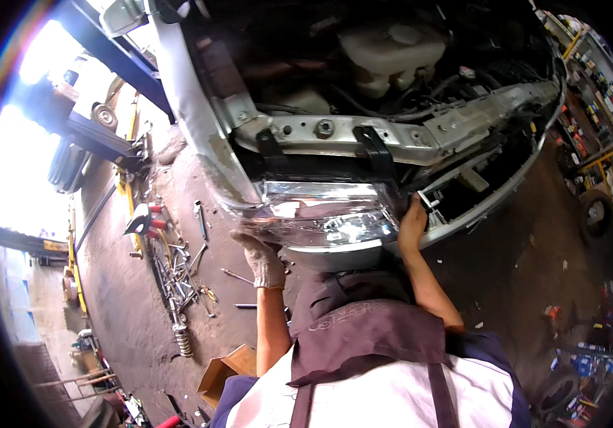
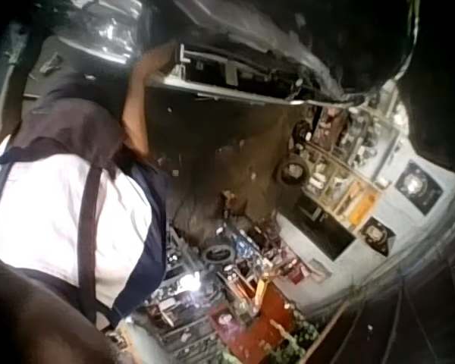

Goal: The person removes a damaged headlight assembly from a silver car, then uses a hammer and a metal tool to straighten the surrounding body panel. Afterward, the person retrieves a replacement headlight from a box and fits it into the front of the car.

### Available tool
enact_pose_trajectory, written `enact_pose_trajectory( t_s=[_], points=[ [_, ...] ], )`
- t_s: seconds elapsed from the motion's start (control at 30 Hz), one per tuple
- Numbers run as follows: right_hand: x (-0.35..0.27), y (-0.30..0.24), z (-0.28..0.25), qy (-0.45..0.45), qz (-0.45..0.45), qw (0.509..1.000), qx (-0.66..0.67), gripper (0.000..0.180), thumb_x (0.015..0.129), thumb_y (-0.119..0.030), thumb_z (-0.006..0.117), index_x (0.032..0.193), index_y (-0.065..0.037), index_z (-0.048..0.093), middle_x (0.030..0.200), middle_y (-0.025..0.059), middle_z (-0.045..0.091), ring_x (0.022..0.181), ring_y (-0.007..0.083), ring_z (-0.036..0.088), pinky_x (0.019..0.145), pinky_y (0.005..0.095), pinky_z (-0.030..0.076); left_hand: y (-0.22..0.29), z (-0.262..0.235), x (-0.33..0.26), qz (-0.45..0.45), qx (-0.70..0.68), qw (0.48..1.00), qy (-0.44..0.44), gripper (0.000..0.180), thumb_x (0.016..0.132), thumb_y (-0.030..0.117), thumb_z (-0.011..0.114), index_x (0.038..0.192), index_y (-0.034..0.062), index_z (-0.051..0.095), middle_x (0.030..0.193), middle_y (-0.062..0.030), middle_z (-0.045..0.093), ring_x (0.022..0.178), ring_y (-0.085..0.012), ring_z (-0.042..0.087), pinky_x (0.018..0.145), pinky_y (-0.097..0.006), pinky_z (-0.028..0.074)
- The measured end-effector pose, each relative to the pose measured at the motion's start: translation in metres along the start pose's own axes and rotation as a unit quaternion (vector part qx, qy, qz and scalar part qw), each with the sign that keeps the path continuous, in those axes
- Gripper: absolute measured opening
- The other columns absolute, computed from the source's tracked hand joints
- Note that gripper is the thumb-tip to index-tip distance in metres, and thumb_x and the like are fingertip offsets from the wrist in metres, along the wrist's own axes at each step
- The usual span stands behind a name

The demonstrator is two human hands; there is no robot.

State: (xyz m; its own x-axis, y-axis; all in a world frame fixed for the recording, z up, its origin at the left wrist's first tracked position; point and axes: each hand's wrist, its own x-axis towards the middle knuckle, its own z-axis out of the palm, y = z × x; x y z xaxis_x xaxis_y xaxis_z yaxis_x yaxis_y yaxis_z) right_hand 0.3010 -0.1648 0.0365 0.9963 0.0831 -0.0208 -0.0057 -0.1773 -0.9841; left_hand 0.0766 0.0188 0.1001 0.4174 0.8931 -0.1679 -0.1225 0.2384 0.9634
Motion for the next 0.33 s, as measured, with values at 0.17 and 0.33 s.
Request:
enact_pose_trajectory(
  t_s=[0.17, 0.33],
  points=[
    [0.005, 0.011, 0.015, 0.025, -0.013, 0.999, 0.03, 0.054, 0.104, -0.034, 0.038, 0.117, 0.014, 0.059, 0.115, 0.0288, 0.064, 0.109, 0.0364, 0.06, 0.094, 0.0374, 0.042, 0.001, 0.002, 0.004, 0.006, 0.03, 0.999, 0.016, 0.1, 0.086, 0.082, 0.015, 0.155, 0.0106, 0.015, 0.152, -0.0133, 0.034, 0.129, -0.0293, 0.047, 0.104, -0.047, 0.045],
    [0.012, 0.033, 0.01, -0.017, 0.029, 0.999, -0.015, 0.056, 0.104, -0.036, 0.035, 0.124, 0.011, 0.057, 0.125, 0.0279, 0.06, 0.119, 0.0402, 0.055, 0.104, 0.0406, 0.038, 0.0, 0.008, 0.013, 0.0, 0.015, 0.998, 0.054, 0.093, 0.088, 0.081, 0.014, 0.133, 0.0057, 0.046, 0.123, -0.011, 0.06, 0.112, -0.0247, 0.058, 0.102, -0.042, 0.044]
  ],
)
